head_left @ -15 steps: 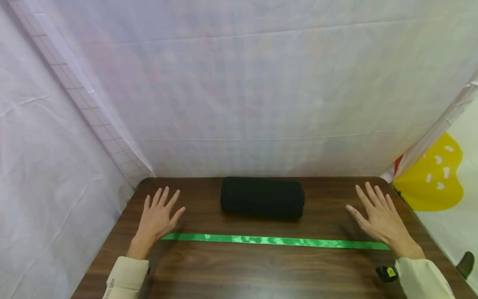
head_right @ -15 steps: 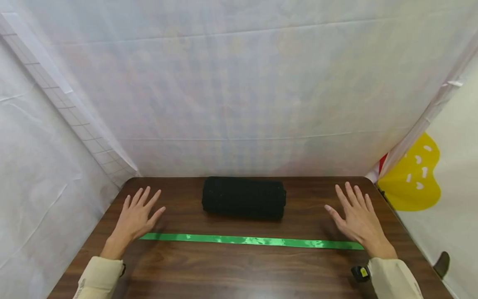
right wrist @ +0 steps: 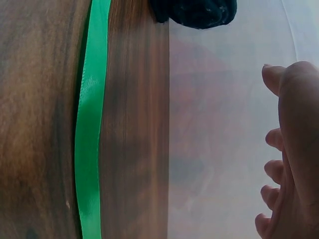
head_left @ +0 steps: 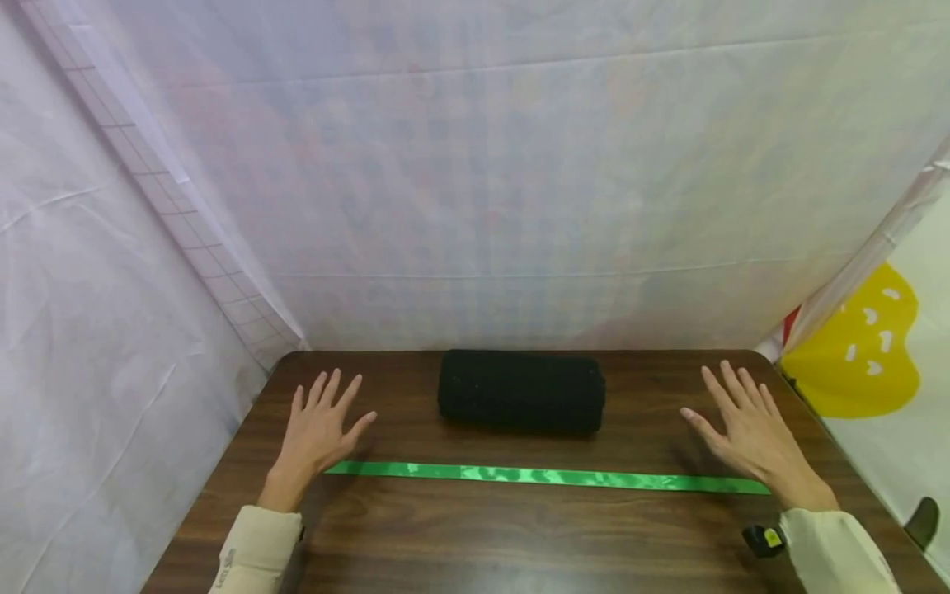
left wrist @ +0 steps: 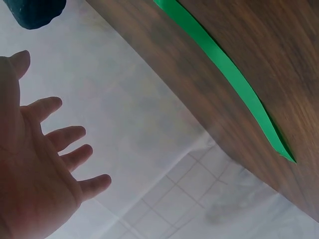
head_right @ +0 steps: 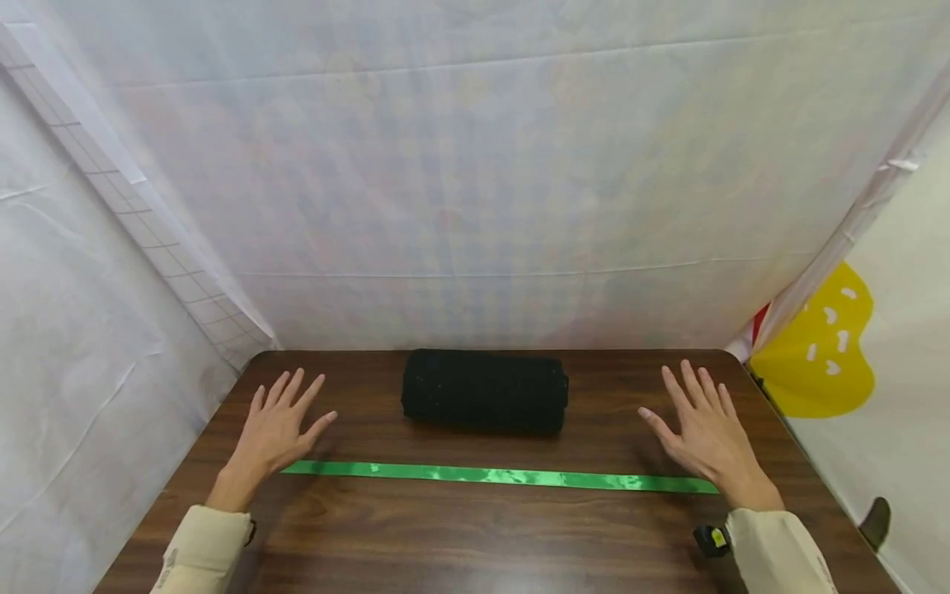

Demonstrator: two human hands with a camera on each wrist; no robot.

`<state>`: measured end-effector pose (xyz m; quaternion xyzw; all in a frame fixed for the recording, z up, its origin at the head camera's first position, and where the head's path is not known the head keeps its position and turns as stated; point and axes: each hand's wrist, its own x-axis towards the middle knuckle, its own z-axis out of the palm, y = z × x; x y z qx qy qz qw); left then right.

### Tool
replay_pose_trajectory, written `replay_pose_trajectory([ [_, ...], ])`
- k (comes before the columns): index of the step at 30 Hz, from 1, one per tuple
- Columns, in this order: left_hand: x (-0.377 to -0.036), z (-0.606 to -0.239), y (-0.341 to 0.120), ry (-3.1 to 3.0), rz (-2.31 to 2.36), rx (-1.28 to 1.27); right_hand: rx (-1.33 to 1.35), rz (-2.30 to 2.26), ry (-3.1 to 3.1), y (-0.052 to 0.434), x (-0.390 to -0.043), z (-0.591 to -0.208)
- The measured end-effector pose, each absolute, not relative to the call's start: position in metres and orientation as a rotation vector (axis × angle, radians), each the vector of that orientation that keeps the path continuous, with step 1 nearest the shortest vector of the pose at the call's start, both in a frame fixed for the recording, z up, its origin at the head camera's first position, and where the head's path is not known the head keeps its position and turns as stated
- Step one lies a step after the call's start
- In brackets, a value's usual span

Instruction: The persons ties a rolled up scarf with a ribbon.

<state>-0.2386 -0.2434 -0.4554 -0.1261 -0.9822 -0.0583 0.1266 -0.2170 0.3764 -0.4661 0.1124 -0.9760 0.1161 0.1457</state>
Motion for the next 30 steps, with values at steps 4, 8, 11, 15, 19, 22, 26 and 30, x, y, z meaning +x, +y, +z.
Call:
replay_pose_trajectory([
  [4,-0.239,-0.454,-0.239,-2.865,-0.166,-0.379,0.337,0.337,-2.809,0.373,-0.218,-0.465],
  [8,-0.24,-0.453,-0.236,-2.866,-0.167,-0.391,0.361,0.336,-2.805,0.367,-0.218,-0.465],
  [11,-0.241,-0.453,-0.234,-2.849,-0.164,-0.405,0.376,0.335,-2.807,0.362,-0.22,-0.465],
  [15,-0.244,-0.453,-0.229,-2.828,-0.162,-0.423,0.385,0.34,-2.802,0.356,-0.221,-0.464],
  [19,-0.246,-0.452,-0.225,-2.829,-0.174,-0.431,0.406,0.349,-2.79,0.349,-0.223,-0.463],
  [22,-0.247,-0.451,-0.222,-2.832,-0.175,-0.435,0.429,0.349,-2.786,0.344,-0.224,-0.463],
  [26,-0.248,-0.45,-0.22,-2.824,-0.178,-0.444,0.454,0.345,-2.782,0.338,-0.226,-0.463],
  [30,-0.25,-0.447,-0.216,-2.806,-0.178,-0.462,0.472,0.345,-2.775,0.332,-0.23,-0.46],
])
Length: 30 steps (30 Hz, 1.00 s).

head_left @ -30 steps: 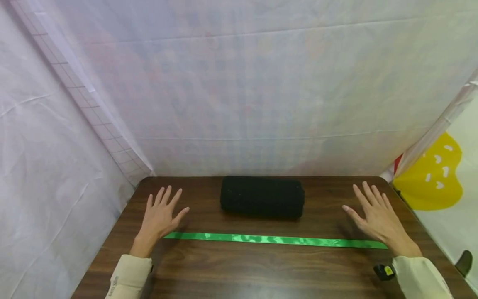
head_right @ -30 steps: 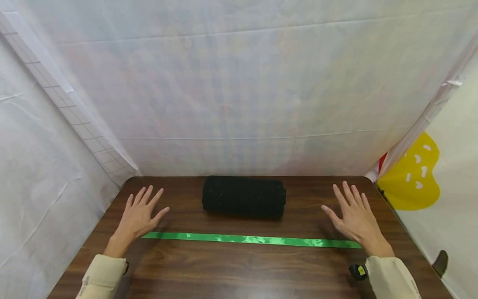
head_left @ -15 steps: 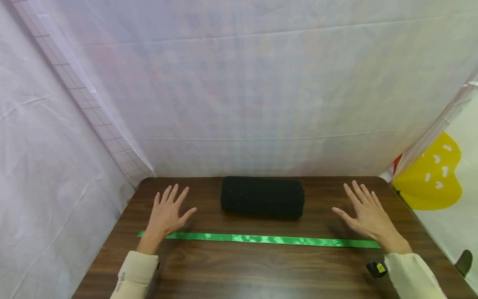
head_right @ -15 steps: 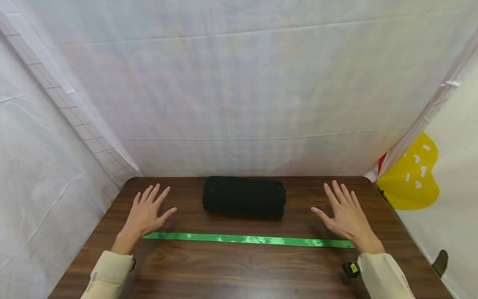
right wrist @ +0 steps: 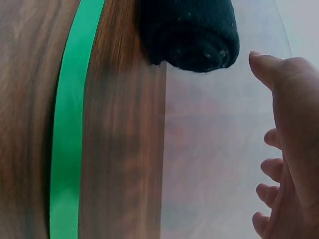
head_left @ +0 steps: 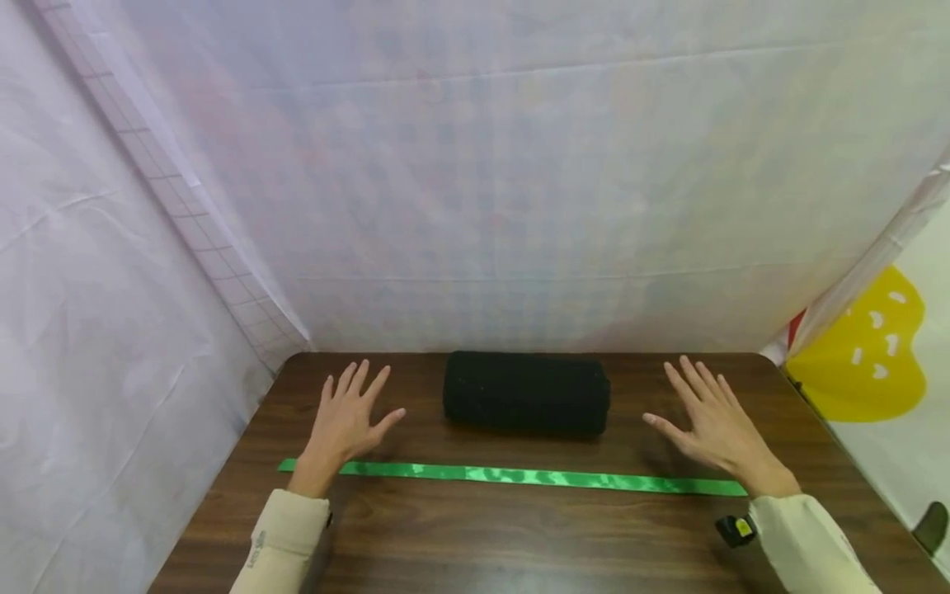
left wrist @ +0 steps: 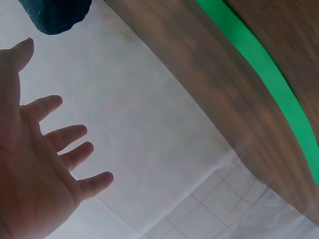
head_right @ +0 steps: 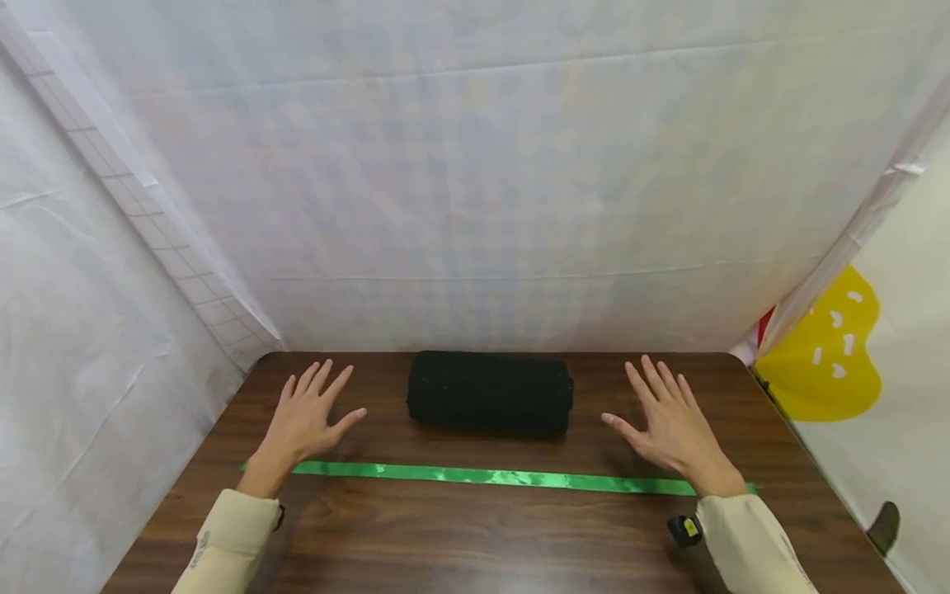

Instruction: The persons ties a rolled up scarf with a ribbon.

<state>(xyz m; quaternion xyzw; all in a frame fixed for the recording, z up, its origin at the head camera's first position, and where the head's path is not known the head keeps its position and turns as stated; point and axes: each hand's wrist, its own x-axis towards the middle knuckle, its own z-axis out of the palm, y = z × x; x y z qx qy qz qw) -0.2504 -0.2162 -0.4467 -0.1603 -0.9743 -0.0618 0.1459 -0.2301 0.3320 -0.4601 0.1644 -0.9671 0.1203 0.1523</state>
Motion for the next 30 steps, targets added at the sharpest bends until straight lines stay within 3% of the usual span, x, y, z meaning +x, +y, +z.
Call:
replay_pose_trajectory([
  [30,-0.265,-0.447,-0.164,-2.769,-0.148,-0.687,0.675,0.327,-2.743,0.28,-0.248,-0.46],
])
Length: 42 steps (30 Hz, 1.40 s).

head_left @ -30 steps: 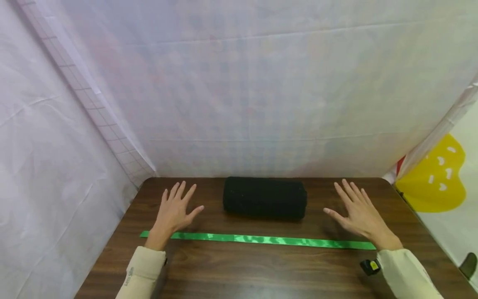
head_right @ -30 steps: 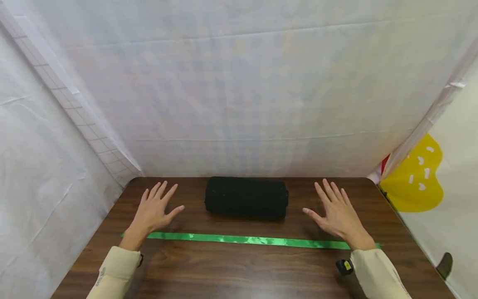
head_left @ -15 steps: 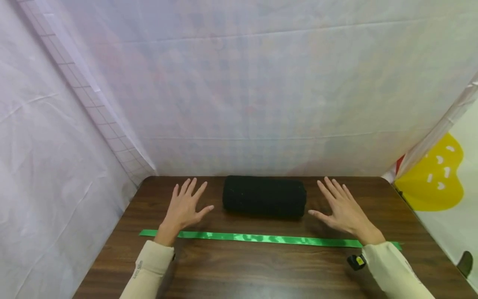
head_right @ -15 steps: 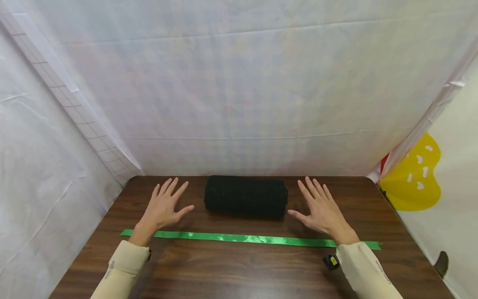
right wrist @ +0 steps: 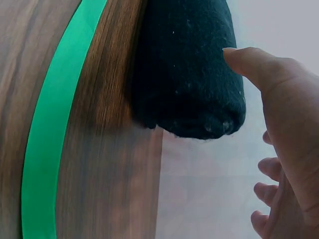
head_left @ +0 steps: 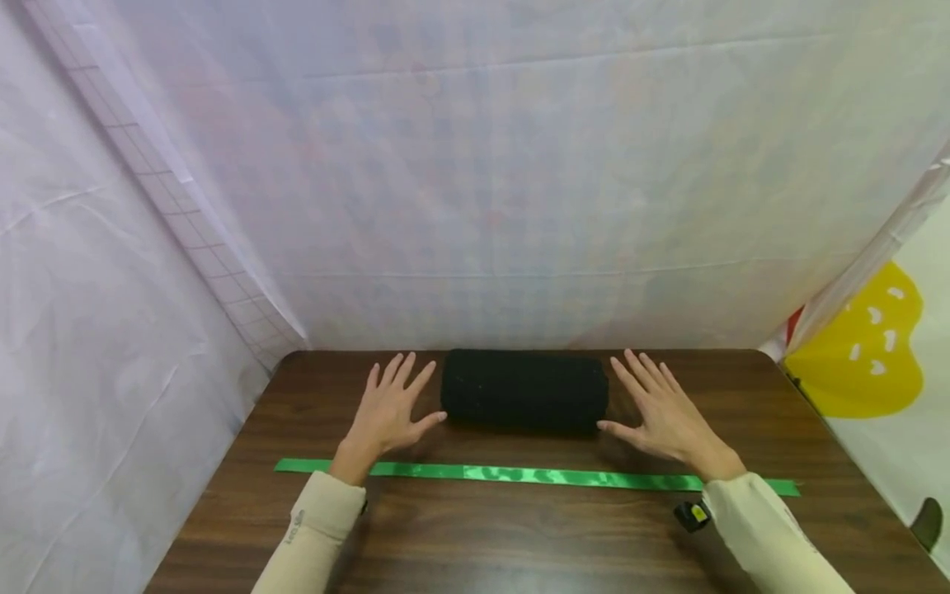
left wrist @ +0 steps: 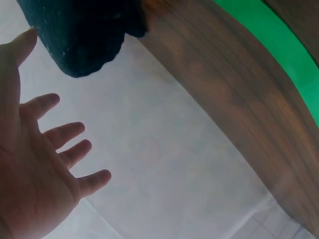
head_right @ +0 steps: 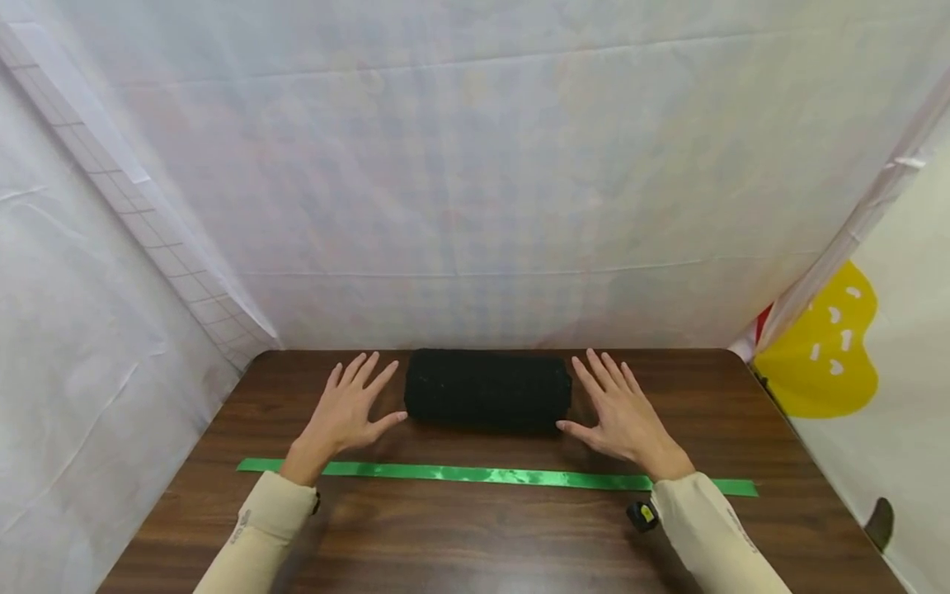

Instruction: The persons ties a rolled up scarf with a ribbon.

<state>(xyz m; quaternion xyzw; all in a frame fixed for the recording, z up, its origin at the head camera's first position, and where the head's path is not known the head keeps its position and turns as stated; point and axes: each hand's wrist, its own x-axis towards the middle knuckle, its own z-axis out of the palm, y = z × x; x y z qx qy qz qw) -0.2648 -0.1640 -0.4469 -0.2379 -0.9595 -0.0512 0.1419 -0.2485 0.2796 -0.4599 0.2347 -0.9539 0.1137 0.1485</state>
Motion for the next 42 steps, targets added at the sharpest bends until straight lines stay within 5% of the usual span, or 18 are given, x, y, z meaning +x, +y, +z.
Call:
replay_pose_trajectory([
  [42,-0.295,-0.441,-0.083,-2.86,0.039,-0.863,0.862,0.2,-2.787,0.199,-0.276,-0.45],
])
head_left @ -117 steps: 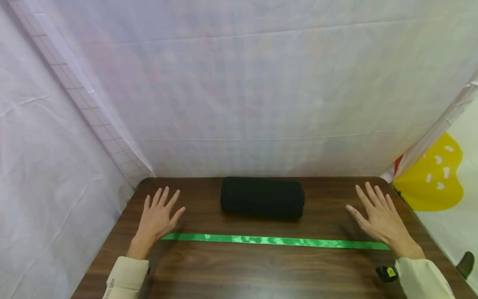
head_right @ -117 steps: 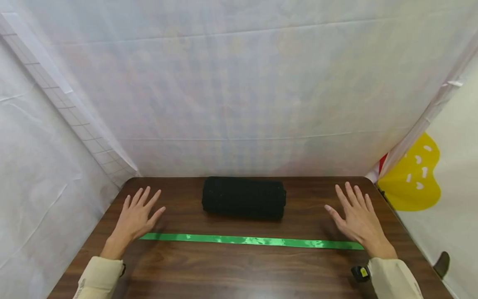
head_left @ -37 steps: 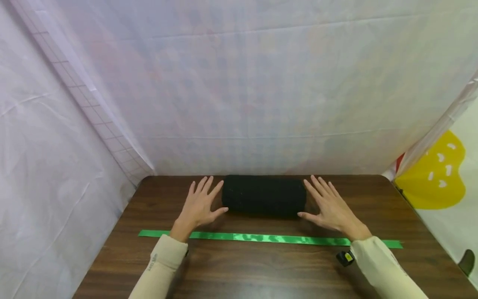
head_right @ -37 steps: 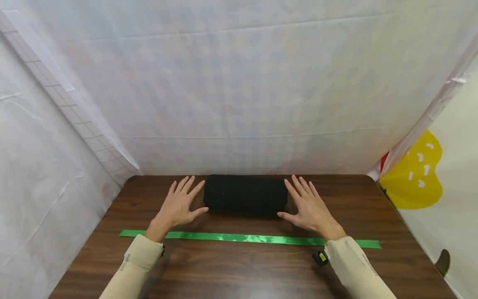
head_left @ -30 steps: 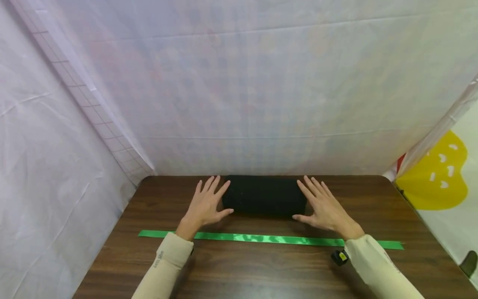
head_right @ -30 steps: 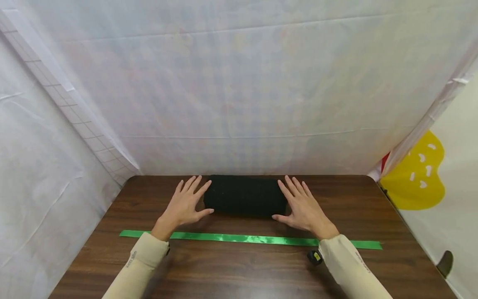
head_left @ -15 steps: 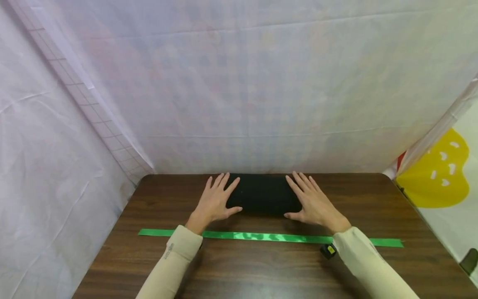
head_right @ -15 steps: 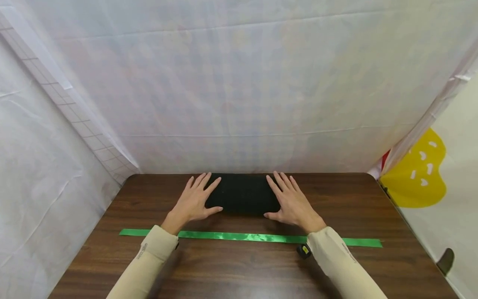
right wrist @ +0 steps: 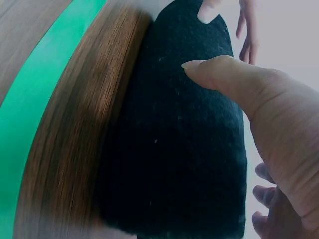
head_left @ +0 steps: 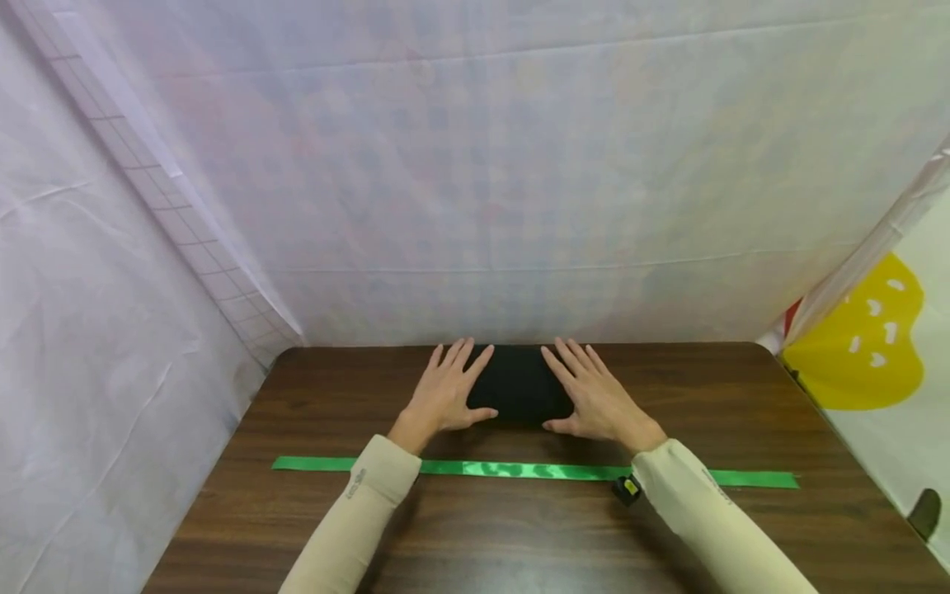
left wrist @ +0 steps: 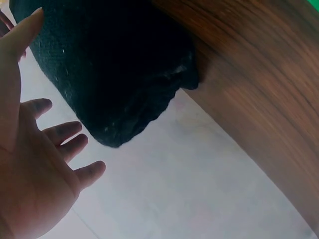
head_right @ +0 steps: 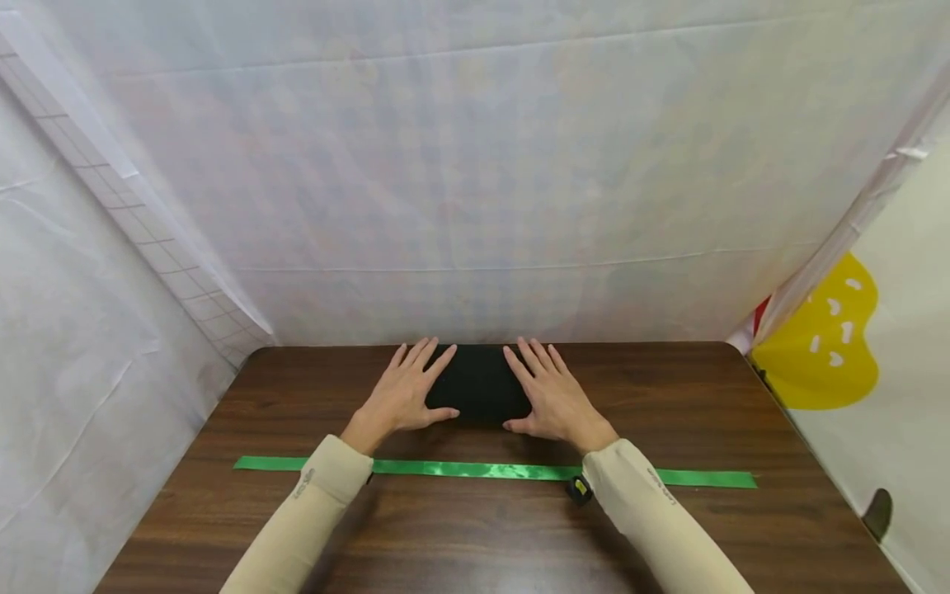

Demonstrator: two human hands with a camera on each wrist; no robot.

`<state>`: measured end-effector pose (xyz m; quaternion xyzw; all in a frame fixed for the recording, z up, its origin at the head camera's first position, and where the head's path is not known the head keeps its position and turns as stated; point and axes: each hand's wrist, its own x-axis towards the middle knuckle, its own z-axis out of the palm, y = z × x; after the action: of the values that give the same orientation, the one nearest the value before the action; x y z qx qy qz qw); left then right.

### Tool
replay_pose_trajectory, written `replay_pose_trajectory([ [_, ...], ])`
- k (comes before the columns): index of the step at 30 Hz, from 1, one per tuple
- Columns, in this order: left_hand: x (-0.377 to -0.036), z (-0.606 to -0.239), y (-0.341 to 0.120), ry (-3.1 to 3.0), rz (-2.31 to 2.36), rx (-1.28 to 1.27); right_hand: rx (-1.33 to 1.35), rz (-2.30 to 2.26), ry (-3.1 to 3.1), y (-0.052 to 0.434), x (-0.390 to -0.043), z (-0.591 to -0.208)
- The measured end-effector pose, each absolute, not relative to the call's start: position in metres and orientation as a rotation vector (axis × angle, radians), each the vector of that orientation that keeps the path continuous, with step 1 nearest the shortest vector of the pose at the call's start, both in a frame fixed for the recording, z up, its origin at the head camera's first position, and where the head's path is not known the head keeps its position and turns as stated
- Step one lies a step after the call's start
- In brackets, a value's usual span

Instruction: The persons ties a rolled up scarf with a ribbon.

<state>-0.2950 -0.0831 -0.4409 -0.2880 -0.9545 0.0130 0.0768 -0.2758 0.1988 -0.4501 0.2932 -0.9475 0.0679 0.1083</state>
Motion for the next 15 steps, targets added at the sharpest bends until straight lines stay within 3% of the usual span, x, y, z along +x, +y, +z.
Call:
replay_pose_trajectory([
  [15,-0.308,-0.446,-0.07,-2.924,0.059,-0.868,0.803,0.172,-2.897,0.185,-0.282,-0.454],
])
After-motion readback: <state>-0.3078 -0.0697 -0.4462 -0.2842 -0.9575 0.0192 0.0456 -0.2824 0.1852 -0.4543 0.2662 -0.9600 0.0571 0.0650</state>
